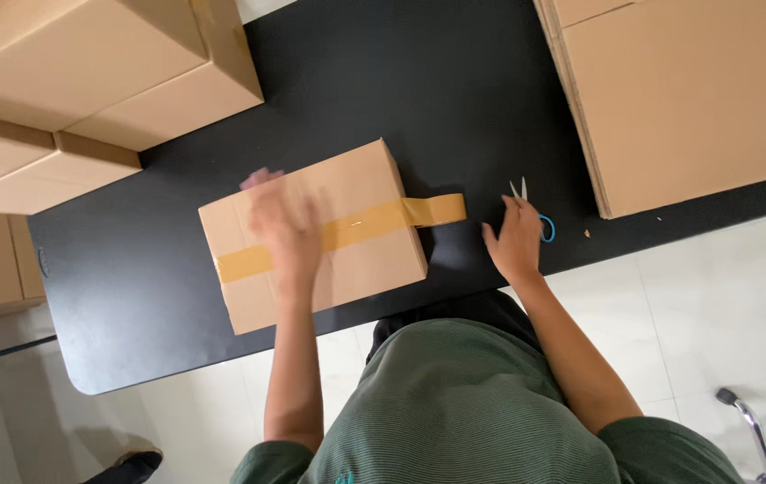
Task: The person unfolds flat cardboard sheets into boxes, folds the bottom flaps inward, and secures them with adhesive tape using a pair of scissors to cut the tape.
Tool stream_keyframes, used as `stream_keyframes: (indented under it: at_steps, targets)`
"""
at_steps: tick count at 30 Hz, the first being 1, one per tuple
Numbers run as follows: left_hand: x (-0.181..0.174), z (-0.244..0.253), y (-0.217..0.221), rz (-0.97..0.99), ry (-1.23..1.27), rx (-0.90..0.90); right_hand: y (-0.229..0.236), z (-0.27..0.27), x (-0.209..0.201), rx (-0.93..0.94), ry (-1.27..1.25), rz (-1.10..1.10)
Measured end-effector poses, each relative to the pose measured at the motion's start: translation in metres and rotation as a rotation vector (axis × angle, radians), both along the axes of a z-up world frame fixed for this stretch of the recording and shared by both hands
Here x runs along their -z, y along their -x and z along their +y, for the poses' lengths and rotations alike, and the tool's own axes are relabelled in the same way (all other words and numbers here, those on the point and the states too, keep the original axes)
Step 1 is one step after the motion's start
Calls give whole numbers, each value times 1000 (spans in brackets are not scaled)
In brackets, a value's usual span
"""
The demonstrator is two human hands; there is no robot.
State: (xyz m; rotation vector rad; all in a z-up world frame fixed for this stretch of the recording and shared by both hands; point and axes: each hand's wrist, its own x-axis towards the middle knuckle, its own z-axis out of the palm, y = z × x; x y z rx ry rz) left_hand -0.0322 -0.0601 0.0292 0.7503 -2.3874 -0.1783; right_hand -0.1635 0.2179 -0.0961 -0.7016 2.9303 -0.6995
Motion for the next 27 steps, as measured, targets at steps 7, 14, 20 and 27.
stream_keyframes:
  at_steps: [7,14,20,27]
  targets:
    - [89,43,128,-181,-118,729,-11,50,80,246,-309,-17]
    - [176,48,187,-1342,-458,780,4,63,104,226,-282,-19]
    - [143,51,187,-1194,-748,871,-20,63,40,335,515,-672]
    - [105,53,186,-775,-1377,929,-58,43,-52,17,978,-1353]
